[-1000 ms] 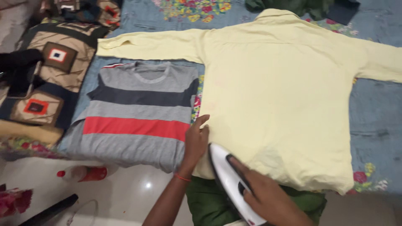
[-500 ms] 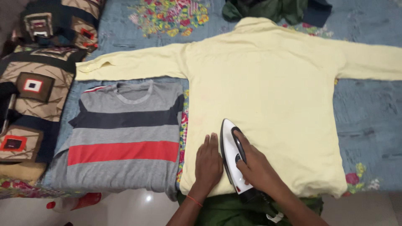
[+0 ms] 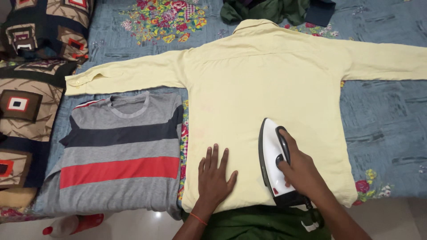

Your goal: The person irons a light yellow long-sleeved shirt laid out on a bed. They smooth the fabric, button the shirt, flip it over, and continue ironing the back and sleeves with a white electric iron.

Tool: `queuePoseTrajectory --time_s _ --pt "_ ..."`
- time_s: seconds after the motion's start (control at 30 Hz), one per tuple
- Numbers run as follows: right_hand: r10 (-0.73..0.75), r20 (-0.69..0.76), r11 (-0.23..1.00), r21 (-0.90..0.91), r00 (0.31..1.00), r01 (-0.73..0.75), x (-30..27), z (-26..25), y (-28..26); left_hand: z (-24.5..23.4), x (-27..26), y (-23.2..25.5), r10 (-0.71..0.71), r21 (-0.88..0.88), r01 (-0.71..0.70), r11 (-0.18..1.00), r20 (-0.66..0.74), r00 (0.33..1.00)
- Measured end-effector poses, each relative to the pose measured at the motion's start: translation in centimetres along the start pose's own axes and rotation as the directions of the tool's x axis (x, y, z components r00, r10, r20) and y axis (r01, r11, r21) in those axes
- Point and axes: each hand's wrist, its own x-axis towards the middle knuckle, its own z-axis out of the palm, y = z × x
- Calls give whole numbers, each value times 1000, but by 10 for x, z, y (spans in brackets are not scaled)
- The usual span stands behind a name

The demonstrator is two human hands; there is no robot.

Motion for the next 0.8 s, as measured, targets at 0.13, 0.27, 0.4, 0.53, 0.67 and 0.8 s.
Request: queuePoseTrajectory --time_s 0.13,0.27,0.4,0.53,0.67,0.8 --pt "7 -1 1000 -8 1000 -7 -20 -6 18 -1 0 3 11 16 -11 1000 5 1000" --pt "106 4 994 15 994 -106 -35 -20 29 -11 6 9 -16 7 16 1000 30 999" --pt "32 -12 999 32 999 -32 -19 -31 24 -16 22 33 -51 91 29 995 245 968" --pt "22 -35 999 26 999 -22 -4 -31 26 13 44 81 199 -170 -158 973 260 945" --pt "20 -87 999 30 996 -17 -17 -36 42 47 53 112 326 -343 -269 900 119 938" --pt "92 -119 995 60 989 -85 -47 -50 59 58 51 117 376 -230 -334 914 170 911"
